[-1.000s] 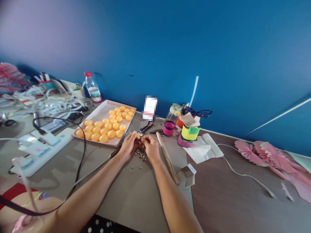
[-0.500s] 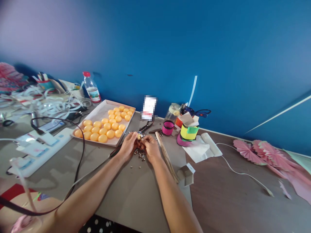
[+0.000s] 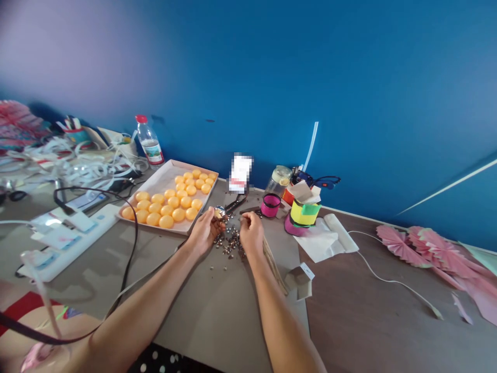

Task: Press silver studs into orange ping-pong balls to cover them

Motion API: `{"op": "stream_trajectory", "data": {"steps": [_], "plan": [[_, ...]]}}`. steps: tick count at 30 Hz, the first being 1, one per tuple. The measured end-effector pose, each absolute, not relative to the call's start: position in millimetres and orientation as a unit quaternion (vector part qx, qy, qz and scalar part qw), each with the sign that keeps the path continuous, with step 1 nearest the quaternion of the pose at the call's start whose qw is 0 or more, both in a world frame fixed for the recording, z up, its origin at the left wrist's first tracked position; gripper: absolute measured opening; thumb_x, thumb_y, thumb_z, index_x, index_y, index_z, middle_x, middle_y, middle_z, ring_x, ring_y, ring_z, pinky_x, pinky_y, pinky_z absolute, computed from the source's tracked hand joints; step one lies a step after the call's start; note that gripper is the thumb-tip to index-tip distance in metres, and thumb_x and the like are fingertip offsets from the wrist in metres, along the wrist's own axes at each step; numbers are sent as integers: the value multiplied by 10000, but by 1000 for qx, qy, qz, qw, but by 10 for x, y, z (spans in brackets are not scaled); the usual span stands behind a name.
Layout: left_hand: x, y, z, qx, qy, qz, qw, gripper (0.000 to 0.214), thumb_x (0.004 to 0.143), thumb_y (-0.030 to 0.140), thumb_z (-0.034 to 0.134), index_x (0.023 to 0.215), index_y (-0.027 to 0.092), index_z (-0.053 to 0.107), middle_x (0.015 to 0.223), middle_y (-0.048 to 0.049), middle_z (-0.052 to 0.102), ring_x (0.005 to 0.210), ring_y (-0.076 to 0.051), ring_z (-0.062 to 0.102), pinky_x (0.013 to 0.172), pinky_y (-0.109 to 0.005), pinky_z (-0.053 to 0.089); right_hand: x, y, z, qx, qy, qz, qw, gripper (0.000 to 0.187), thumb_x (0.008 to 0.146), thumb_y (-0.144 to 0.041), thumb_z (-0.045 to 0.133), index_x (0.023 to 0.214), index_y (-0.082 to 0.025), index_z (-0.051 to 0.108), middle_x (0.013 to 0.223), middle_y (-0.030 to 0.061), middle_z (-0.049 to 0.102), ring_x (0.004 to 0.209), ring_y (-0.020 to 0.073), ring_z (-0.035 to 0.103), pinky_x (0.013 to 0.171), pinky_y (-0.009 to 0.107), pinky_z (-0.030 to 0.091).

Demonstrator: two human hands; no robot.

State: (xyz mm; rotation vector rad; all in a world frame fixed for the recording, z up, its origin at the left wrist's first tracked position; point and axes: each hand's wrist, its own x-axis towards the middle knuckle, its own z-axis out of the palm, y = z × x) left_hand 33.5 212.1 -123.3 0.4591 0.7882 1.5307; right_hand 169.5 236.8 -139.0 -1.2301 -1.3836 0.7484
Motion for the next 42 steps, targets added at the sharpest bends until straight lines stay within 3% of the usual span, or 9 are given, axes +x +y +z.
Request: {"op": "stream_trajectory", "data": {"steps": [5,9,13,18,22,27,31,34,42], "plan": [[270,2121,-1223,187,309,664,654,285,809,408,631,796,136,545,750,-61,659,547,-124,597,535,-244,490,1745,2285,-1341,-663,-665,57,340,340,771,-167,578,1110,-186,596,1116,151,572,1047,291,492,887,406,330],[247,2118,-1195,150,280,654,687,220,876,322,538,805,116,569,781,-89,676,596,-139,624,603,-270,519,1741,2250,-1236,-736,-649,37,190,349,839,-198,516,1184,-167,561,1154,153,563,1085,303,505,883,398,323],[248,2102,-1146,137,257,639,711,225,869,311,555,797,100,587,778,-99,677,650,-141,639,667,-269,527,1800,2297,-1257,-745,-651,41,143,360,858,-137,440,1201,-167,544,1149,152,575,1075,281,538,849,373,338],[283,2074,-1131,205,267,648,683,218,726,214,727,828,119,559,785,-64,666,664,-118,632,656,-231,507,1865,2344,-1339,-744,-652,32,143,345,839,-118,451,1163,-161,560,1103,150,607,1031,268,569,798,342,352],[308,2078,-1158,266,318,647,640,325,687,330,762,812,131,537,756,-36,643,558,-93,590,542,-207,466,1875,2350,-1348,-733,-659,14,168,303,841,-102,436,1094,-152,595,1024,144,642,946,253,601,749,331,355],[295,2112,-1205,281,349,645,619,397,686,461,734,805,146,526,741,-20,625,511,-95,576,495,-218,449,1859,2359,-1361,-658,-699,-72,270,298,844,-95,429,1089,-137,594,959,135,662,878,238,596,759,335,362],[291,2135,-1236,251,342,663,617,409,683,410,753,933,174,530,724,9,610,503,-102,571,501,-231,456,1803,2336,-1338,-559,-738,-124,357,291,869,-111,403,1100,-139,577,933,122,668,865,229,584,774,337,374],[291,2151,-1234,210,307,684,627,445,727,386,727,1066,205,502,721,21,600,537,-118,584,547,-254,483,1754,2293,-1270,-501,-759,-133,394,283,892,-128,387,1111,-138,565,930,122,669,862,224,581,777,339,382],[220,2194,-1219,125,256,692,663,181,908,259,475,1065,184,524,724,-34,617,581,-140,595,591,-266,488,1656,2209,-1135,-406,-820,-91,392,274,918,-135,367,1112,-140,560,928,106,678,853,216,600,782,345,405]]}}
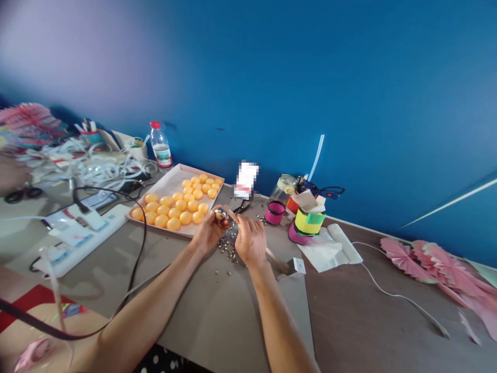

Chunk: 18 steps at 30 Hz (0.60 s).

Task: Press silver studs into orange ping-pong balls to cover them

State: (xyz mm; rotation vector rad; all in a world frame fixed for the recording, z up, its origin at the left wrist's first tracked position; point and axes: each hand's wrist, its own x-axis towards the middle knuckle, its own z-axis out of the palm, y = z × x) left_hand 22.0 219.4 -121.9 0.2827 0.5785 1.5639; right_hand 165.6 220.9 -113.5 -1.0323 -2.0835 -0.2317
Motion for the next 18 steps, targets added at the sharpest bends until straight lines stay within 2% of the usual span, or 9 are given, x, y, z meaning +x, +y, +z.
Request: {"op": "stream_trajectory", "data": {"steps": [5,8,12,18], "plan": [[193,2208,-1236,121,257,694,661,166,911,263,463,1029,172,537,702,-40,610,568,-136,578,583,-260,474,1675,2216,-1123,-397,-827,-72,390,269,913,-133,367,1094,-142,567,936,104,687,848,214,606,765,341,408],[208,2206,-1237,141,249,704,650,182,887,285,517,1022,168,546,705,-37,611,585,-135,580,593,-256,469,1684,2205,-1104,-386,-828,-66,401,294,910,-135,353,1125,-136,554,928,109,684,844,212,609,760,339,411],[229,2196,-1244,153,255,706,643,204,839,306,599,971,154,565,700,-19,602,571,-118,564,592,-250,460,1641,2164,-1085,-387,-846,-59,361,293,907,-124,353,1107,-134,567,898,100,688,826,204,617,771,333,404],[209,2198,-1244,162,252,714,633,246,827,382,616,909,159,554,705,-16,589,590,-121,569,614,-263,464,1614,2154,-1065,-415,-819,-68,390,304,910,-131,352,1130,-136,561,925,110,680,861,205,607,792,331,397]]}}
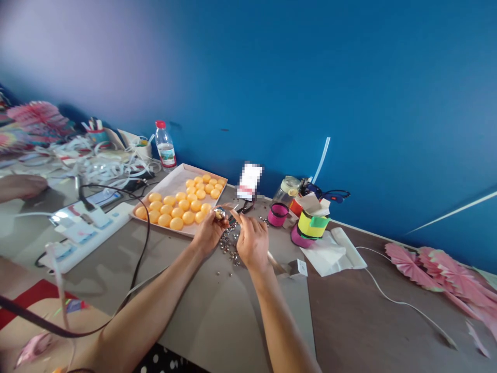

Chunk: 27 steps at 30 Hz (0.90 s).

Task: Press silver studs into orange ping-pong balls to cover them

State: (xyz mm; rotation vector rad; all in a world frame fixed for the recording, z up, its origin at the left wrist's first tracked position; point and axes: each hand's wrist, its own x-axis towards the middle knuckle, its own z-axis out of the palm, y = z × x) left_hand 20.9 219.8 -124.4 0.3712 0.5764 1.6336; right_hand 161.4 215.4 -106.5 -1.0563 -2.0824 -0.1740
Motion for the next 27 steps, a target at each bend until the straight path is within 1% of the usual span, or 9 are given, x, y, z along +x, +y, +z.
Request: {"op": "stream_trajectory", "data": {"steps": [3,8,12,17,20,22,27], "plan": [[210,2198,-1242,156,269,702,641,263,823,375,623,960,163,549,715,-19,596,576,-126,566,600,-270,462,1630,2172,-1068,-418,-827,-67,369,282,912,-134,363,1093,-139,579,899,100,685,844,202,608,793,326,387],[225,2183,-1242,181,248,718,625,291,810,397,637,968,173,540,717,-13,593,594,-127,570,615,-268,462,1648,2170,-1061,-432,-806,-76,397,294,916,-143,355,1113,-137,572,924,105,685,838,201,611,792,325,379],[235,2174,-1243,173,263,701,640,290,813,379,636,985,165,542,727,-18,602,584,-131,573,604,-275,471,1624,2164,-1065,-436,-818,-65,370,271,905,-128,381,1076,-143,590,901,92,691,828,191,609,787,311,364],[215,2202,-1255,144,261,704,645,265,831,389,607,978,181,532,712,-18,596,583,-135,581,604,-277,489,1698,2236,-1109,-504,-767,-96,386,275,889,-139,413,1091,-154,598,932,89,690,863,199,599,824,323,329],[206,2210,-1261,132,269,707,641,279,839,404,593,998,189,517,701,-14,596,571,-136,584,586,-272,496,1794,2300,-1195,-563,-742,-99,350,254,871,-141,448,1044,-176,630,967,84,687,893,209,589,819,330,304],[208,2207,-1262,134,276,705,639,320,832,424,600,1035,193,512,708,-14,601,569,-133,587,573,-265,497,1856,2335,-1272,-598,-729,-92,320,239,870,-151,460,1006,-185,654,940,78,689,877,208,584,809,330,292],[208,2198,-1260,150,283,701,637,388,809,474,621,1045,181,526,705,-19,607,566,-127,586,562,-261,502,1966,2373,-1392,-656,-709,-62,250,248,878,-161,462,1007,-191,672,917,82,683,856,205,583,799,335,282]]}}
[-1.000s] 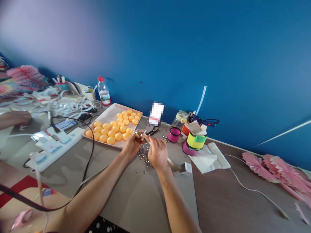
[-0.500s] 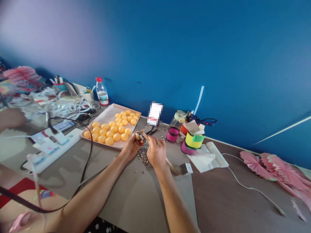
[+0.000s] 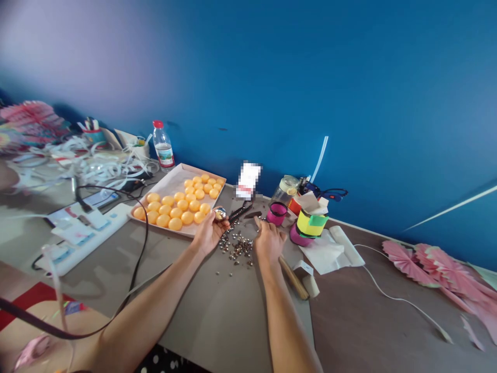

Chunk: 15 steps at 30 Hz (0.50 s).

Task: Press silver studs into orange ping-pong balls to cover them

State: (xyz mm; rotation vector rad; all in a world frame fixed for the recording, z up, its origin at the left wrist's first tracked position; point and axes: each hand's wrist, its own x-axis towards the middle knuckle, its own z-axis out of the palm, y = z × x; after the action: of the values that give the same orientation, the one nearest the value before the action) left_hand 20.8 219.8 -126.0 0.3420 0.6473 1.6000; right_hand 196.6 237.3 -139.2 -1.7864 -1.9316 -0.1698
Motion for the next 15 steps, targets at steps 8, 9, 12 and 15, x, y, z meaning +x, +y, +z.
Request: {"op": "stream_trajectory", "data": {"steps": [8,9,12,15], "plan": [[207,2164,-1244,164,281,701,635,379,834,446,597,1077,165,524,697,-30,614,565,-133,596,573,-262,504,2057,2394,-1431,-687,-684,-48,242,246,854,-160,492,997,-194,690,1016,95,674,959,234,576,813,350,301],[209,2158,-1240,164,282,700,635,383,834,444,598,1086,166,524,701,-30,615,566,-133,596,575,-262,504,2047,2394,-1428,-674,-693,-44,252,246,859,-169,494,1008,-197,688,1035,91,673,970,229,577,824,346,305],[214,2154,-1235,162,288,696,638,394,828,446,604,1096,169,525,700,-26,613,558,-132,593,567,-260,502,1979,2377,-1400,-609,-754,2,244,236,878,-204,502,1036,-189,677,1034,78,685,993,201,585,856,320,318],[215,2161,-1237,159,292,692,641,390,828,445,603,1092,169,526,699,-26,611,554,-132,591,561,-258,499,1877,2336,-1367,-556,-809,43,185,234,886,-286,524,1045,-203,674,1013,70,683,1003,194,580,863,309,325]]}}
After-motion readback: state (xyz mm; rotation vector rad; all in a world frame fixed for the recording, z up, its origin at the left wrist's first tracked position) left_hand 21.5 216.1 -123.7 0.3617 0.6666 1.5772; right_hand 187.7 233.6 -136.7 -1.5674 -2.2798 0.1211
